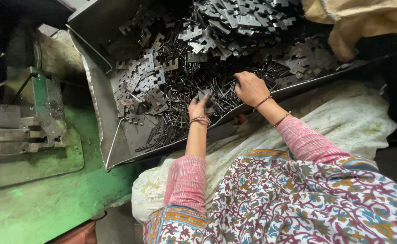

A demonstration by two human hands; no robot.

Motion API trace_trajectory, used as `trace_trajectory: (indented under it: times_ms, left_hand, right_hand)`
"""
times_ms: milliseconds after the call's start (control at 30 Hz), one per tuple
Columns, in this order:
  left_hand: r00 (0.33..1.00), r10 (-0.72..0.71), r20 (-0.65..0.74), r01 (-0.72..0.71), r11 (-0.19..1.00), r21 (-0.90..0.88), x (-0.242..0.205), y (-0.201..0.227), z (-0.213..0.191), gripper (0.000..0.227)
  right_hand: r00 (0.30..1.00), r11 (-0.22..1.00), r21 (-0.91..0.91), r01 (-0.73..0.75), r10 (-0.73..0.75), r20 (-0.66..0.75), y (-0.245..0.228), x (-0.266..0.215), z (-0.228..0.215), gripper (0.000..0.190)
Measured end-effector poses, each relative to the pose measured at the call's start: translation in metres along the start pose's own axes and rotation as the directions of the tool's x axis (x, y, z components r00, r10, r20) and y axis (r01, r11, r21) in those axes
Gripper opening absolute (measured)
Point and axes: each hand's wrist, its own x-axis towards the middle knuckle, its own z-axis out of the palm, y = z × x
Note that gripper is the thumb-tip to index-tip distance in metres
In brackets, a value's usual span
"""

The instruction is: The person sits on the floor and repeatedly picks up small metal plates and pins from a metal bin, inserts the pins into the plates, and places the assembled units back into the bin. The task is performed by hand without tools.

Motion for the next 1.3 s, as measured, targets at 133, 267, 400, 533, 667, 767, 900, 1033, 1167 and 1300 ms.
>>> trace_trajectory:
  times_ms: [133,267,400,533,667,767,900,1033,1167,1300]
  left_hand:
    - [0.990,0.142,0.001,-0.140,0.976,0.167,-0.001,-0.012,-0.017,0.043]
    - [0.986,0.165,0.036,-0.167,0.983,0.076,0.005,-0.010,-0.021,0.057]
    - [0.988,0.148,0.040,-0.149,0.989,0.023,0.007,-0.017,-0.022,0.059]
    - [0.994,0.085,0.062,-0.078,0.991,-0.105,0.005,-0.018,-0.018,0.056]
    - [0.998,-0.050,0.026,0.054,0.984,-0.168,0.000,-0.012,-0.011,0.043]
    - [0.994,-0.096,0.056,0.108,0.951,-0.289,-0.002,-0.010,-0.010,0.036]
    - [0.996,-0.026,0.090,0.046,0.972,-0.230,0.000,-0.014,-0.010,0.038]
    - [0.996,0.002,0.093,0.015,0.984,-0.180,0.004,-0.021,-0.012,0.045]
    - [0.991,0.108,0.081,-0.088,0.972,-0.219,0.011,-0.025,-0.014,0.050]
    - [0.988,0.153,0.015,-0.147,0.971,-0.189,0.013,-0.029,-0.016,0.053]
  right_hand:
    - [1.000,1.000,0.026,0.011,-0.011,0.005,0.007,-0.004,0.009,0.031]
    - [1.000,0.987,0.162,0.007,-0.008,0.005,0.023,0.003,0.006,0.035]
    - [0.997,0.989,0.143,-0.046,0.053,-0.048,0.085,0.023,-0.011,0.033]
    - [0.951,0.910,-0.281,-0.304,0.308,-0.033,0.179,0.044,-0.036,0.031]
    - [0.882,0.811,-0.410,-0.418,0.470,0.029,0.243,0.048,-0.037,0.048]
    - [0.902,0.760,-0.561,-0.329,0.428,0.050,0.258,0.051,-0.019,0.047]
    - [0.914,0.809,-0.460,-0.366,0.407,-0.012,0.261,0.043,-0.015,0.051]
    - [0.909,0.823,-0.434,-0.367,0.416,0.018,0.253,0.040,-0.024,0.060]
    - [0.897,0.829,-0.450,-0.331,0.424,0.121,0.240,0.032,-0.026,0.055]
    - [0.909,0.860,-0.453,-0.234,0.359,0.210,0.232,0.035,-0.027,0.044]
